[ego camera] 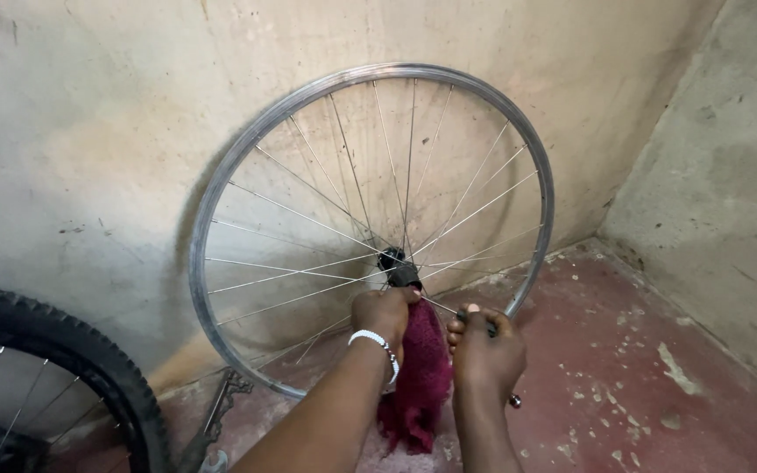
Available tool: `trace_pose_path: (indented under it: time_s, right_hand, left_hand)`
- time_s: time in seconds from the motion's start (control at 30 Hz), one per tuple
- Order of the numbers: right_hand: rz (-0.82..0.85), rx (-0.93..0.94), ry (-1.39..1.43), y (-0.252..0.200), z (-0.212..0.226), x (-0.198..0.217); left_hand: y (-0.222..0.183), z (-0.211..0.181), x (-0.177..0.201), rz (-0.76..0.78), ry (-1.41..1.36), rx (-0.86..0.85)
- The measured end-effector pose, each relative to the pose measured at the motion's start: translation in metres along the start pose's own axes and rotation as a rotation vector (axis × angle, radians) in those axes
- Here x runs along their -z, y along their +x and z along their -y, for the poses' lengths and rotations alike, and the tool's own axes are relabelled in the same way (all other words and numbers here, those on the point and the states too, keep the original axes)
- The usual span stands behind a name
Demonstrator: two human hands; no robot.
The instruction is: Cleaning a bicycle wheel hub using a cloth and a thin metal tool
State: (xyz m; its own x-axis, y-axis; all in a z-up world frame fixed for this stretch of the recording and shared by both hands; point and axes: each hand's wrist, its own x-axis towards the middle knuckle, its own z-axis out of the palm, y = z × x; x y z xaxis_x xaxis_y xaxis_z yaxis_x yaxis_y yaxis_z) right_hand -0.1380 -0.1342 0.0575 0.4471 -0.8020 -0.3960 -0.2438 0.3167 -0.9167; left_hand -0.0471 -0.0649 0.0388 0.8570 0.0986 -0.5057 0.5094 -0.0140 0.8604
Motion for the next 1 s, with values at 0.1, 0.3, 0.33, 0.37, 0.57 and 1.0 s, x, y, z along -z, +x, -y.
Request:
trace_pose_path:
  time_s: [0.1, 0.3, 0.33, 0.37, 0.57, 1.0]
  right_hand:
    - [0.009, 0.018, 0.072, 0.003, -0.002, 0.003]
    - [0.079, 0.029, 0.16, 0.008, 0.004, 0.008]
    - [0.079, 0.031, 0.16, 0.016, -0.001, 0.007]
    - [0.106, 0.041, 0.239, 0.023, -0.006, 0.006]
    - [0.123, 0.016, 0.276, 0.011, 0.011, 0.005]
    - [0.263, -0.138, 0.448, 0.022, 0.0, 0.011]
  left_hand:
    - [0.0, -0.004, 0.009, 0.133, -0.205, 0.067]
    - [0.001, -0.014, 0.024, 0.345, -0.116, 0.036]
    - [0.005, -0.012, 0.025, 0.346, -0.118, 0.034]
    - [0.009, -0.01, 0.027, 0.435, -0.121, 0.009]
    - [0.019, -0.007, 0.038, 0.595, -0.144, -0.023]
    - [0.034, -0.001, 0.04, 0.646, -0.388, 0.192]
